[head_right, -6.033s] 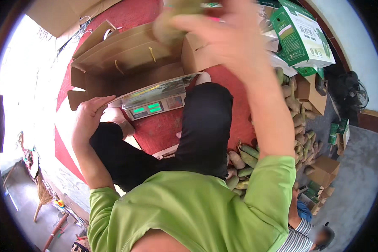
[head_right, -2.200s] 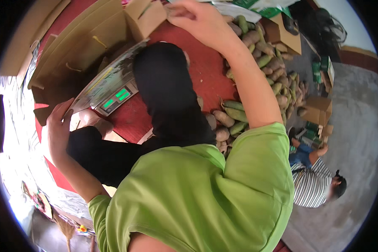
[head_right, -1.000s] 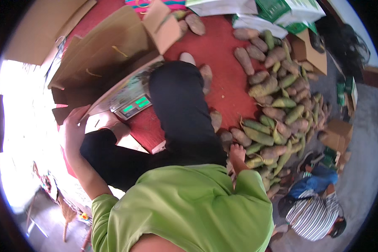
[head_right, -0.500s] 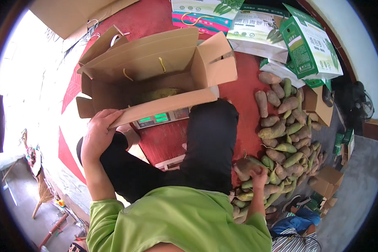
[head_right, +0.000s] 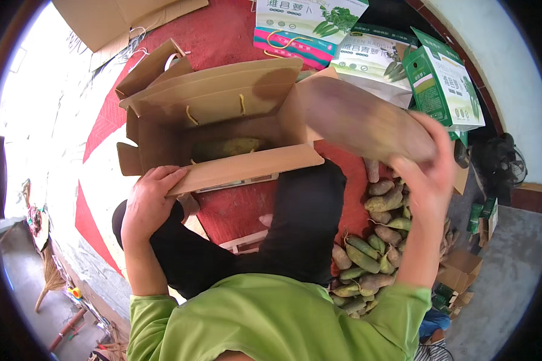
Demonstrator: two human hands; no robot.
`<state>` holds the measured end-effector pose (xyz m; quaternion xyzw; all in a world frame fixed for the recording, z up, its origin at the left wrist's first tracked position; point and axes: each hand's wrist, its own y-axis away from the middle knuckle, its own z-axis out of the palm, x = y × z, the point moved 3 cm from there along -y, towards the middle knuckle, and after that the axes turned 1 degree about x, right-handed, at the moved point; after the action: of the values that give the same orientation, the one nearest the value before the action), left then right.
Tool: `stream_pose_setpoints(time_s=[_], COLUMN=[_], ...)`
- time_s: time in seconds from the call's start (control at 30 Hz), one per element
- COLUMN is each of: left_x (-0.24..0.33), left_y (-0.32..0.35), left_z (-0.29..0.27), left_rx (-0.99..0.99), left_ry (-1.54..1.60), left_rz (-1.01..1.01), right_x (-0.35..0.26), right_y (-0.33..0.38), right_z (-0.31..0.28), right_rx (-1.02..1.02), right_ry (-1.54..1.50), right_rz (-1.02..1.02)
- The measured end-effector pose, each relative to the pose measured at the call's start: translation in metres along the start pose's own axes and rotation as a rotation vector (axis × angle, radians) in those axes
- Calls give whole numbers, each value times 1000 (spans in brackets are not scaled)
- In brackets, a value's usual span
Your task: Sort and package vegetables into boxes and bags using a weighing scale.
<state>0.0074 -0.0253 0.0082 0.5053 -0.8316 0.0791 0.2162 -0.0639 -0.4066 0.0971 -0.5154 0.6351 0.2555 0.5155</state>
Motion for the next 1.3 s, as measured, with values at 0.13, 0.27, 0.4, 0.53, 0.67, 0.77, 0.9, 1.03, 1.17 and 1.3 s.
stream_pose_setpoints(time_s=[0.13,0.27,0.4,0.53,0.67,0.77,0.9,1.03,1.17,1.3], left_x=[0,-2,1,-1,2,2,-1,2,2,7], left_y=[1,-1,-2,0,-3,-2,-2,-8,-3,-3], left_z=[-4,-4,-5,-2,-4,-5,-2,0,0,-2], left_rx=[-21,-24,-31,-29,-27,-30,-28,-56,-65,-53], left_ry=[19,15,22,4,41,38,79,139,135,122], left_rz=[-7,11,10,6,14,20,-12,15,21,103], right_x=[-5,47,97,126,146,112,70,27,29,120], right_y=[-55,-74,-75,-71,-65,-69,-83,-87,-56,22], right_z=[96,178,227,268,297,295,265,172,61,-19], right_rx=[-358,-613,-835,-1114,-1204,-1065,-943,-568,-243,27], right_ry=[338,473,807,1219,1302,1076,787,345,117,188], right_rz=[-197,-328,-463,-524,-487,-504,-368,-372,-204,78])
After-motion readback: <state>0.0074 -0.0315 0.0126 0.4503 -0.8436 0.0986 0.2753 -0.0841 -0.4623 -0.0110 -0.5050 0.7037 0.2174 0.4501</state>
